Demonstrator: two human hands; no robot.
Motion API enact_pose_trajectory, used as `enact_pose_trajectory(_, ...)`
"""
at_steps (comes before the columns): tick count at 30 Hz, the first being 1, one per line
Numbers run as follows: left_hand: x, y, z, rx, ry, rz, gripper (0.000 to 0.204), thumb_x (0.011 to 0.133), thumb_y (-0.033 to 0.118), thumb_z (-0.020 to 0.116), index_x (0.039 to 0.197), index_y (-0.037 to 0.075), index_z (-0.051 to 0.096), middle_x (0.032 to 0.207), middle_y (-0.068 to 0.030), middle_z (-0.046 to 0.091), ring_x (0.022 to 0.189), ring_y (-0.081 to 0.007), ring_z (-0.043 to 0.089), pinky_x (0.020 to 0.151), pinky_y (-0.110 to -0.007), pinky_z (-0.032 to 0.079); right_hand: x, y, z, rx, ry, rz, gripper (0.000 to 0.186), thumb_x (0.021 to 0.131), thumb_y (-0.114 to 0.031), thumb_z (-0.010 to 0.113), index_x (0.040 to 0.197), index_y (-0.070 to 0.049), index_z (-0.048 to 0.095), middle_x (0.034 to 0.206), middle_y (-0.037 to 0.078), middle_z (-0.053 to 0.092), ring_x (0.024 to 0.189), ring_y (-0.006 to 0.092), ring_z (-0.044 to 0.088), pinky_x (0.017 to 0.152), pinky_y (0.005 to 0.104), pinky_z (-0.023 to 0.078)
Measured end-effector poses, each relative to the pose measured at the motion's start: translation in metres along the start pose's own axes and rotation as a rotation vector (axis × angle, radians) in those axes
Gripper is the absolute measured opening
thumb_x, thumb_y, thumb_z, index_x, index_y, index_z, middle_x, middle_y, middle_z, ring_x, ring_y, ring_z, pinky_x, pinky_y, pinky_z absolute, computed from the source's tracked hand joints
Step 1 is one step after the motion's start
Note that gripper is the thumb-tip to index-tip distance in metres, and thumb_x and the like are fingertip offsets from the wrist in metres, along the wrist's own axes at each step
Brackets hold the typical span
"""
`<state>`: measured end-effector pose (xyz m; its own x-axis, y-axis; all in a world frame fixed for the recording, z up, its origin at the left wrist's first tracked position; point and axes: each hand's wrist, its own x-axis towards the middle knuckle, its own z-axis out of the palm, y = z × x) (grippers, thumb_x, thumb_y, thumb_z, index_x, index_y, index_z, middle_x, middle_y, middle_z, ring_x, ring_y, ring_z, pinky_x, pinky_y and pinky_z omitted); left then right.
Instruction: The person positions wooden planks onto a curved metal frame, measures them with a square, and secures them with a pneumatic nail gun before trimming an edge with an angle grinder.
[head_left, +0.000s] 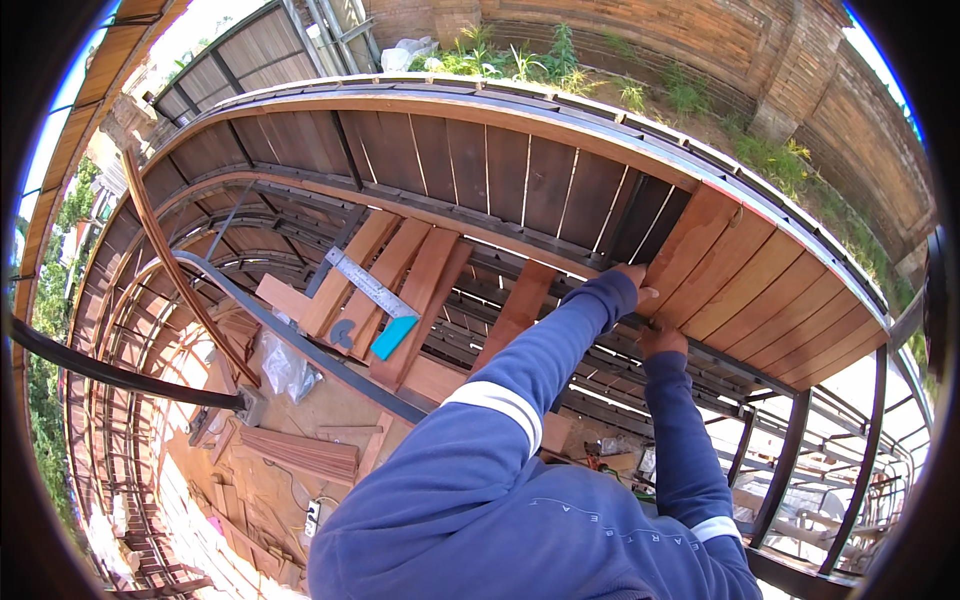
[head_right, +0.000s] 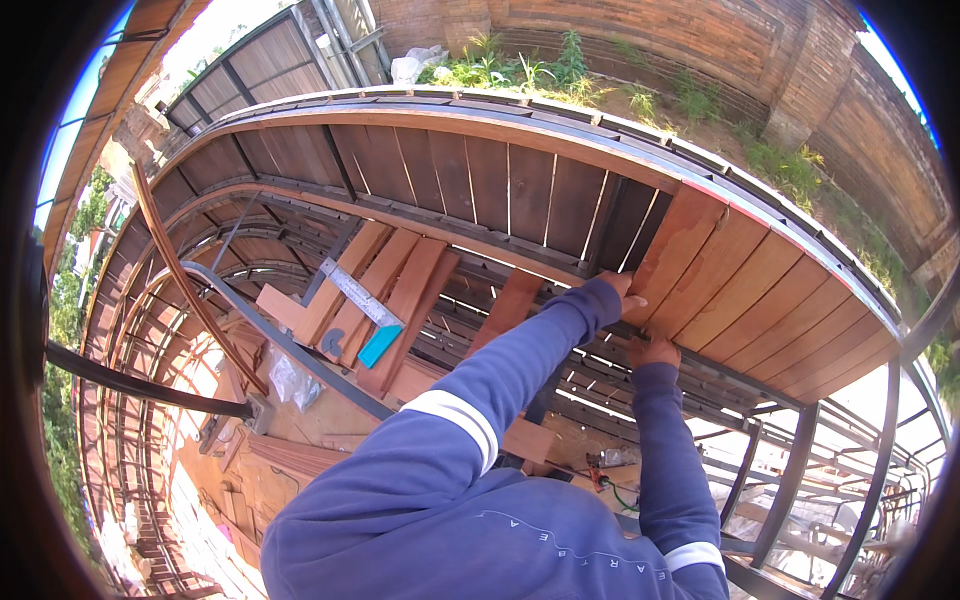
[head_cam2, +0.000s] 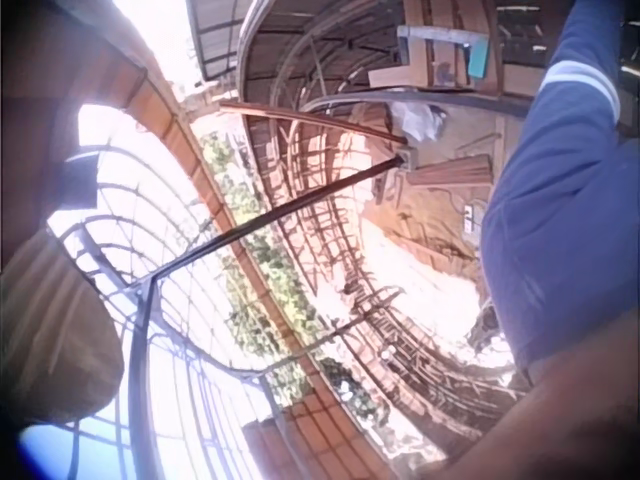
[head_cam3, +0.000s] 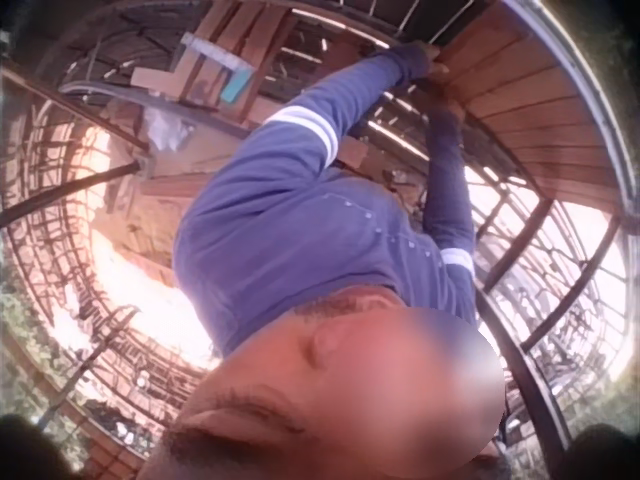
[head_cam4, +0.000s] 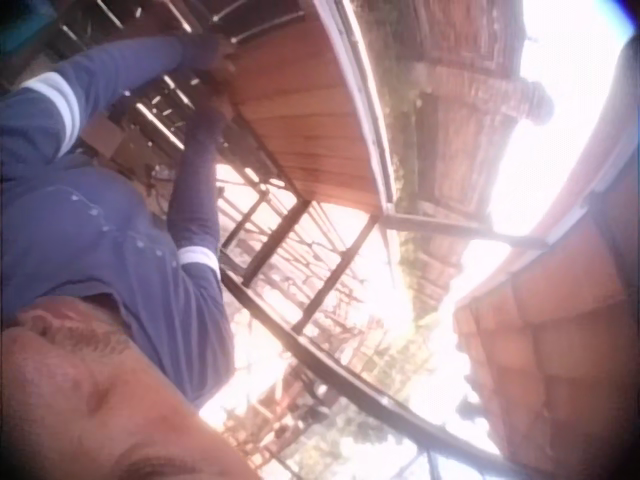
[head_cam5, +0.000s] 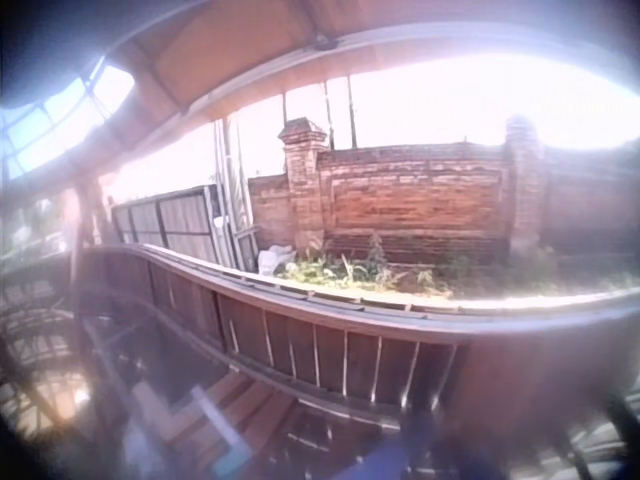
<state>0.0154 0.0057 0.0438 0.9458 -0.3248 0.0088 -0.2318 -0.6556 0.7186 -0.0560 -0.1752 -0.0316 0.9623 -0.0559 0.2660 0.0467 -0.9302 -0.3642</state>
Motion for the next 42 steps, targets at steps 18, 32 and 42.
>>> enact_pose_trajectory(18, 0.009, -0.007, 0.008, -0.044, 0.002, 0.038, 0.048, 0.085, 0.041, 0.072, 0.114, 0.004, 0.065, 0.104, -0.0217, 0.071, 0.102, -0.0385, 0.066, 0.089, -0.045, 0.053, -0.276, -0.061, -0.128, 0.302, -0.148, 0.166, 0.017, 0.082, -0.018, 0.071, 0.09, -0.004, 0.065, 0.074, 0.011, 0.063, 0.068, 0.0298, 0.064, 0.064, 0.0404, 0.051)
enact_pose_trajectory(32, 0.018, -0.014, 0.006, -0.054, 0.03, 0.043, 0.046, 0.077, 0.036, 0.082, 0.096, -0.003, 0.069, 0.087, -0.016, 0.072, 0.079, -0.0268, 0.07, 0.073, -0.037, 0.054, -0.279, -0.072, -0.097, 0.077, 0.218, 0.208, 0.023, 0.081, -0.019, 0.07, 0.069, -0.007, 0.055, 0.067, 0.01, 0.053, 0.065, 0.0287, 0.057, 0.059, 0.0395, 0.048)
enact_pose_trajectory(42, 0.022, -0.023, 0.023, -0.026, 0.056, 0.122, 0.039, 0.084, 0.029, 0.079, 0.097, -0.005, 0.067, 0.087, -0.016, 0.072, 0.079, -0.024, 0.07, 0.075, -0.035, 0.053, -0.279, -0.067, -0.099, 0.038, 0.201, 0.238, 0.023, 0.076, -0.021, 0.072, 0.068, -0.007, 0.056, 0.067, 0.008, 0.053, 0.063, 0.0259, 0.056, 0.058, 0.0379, 0.048)
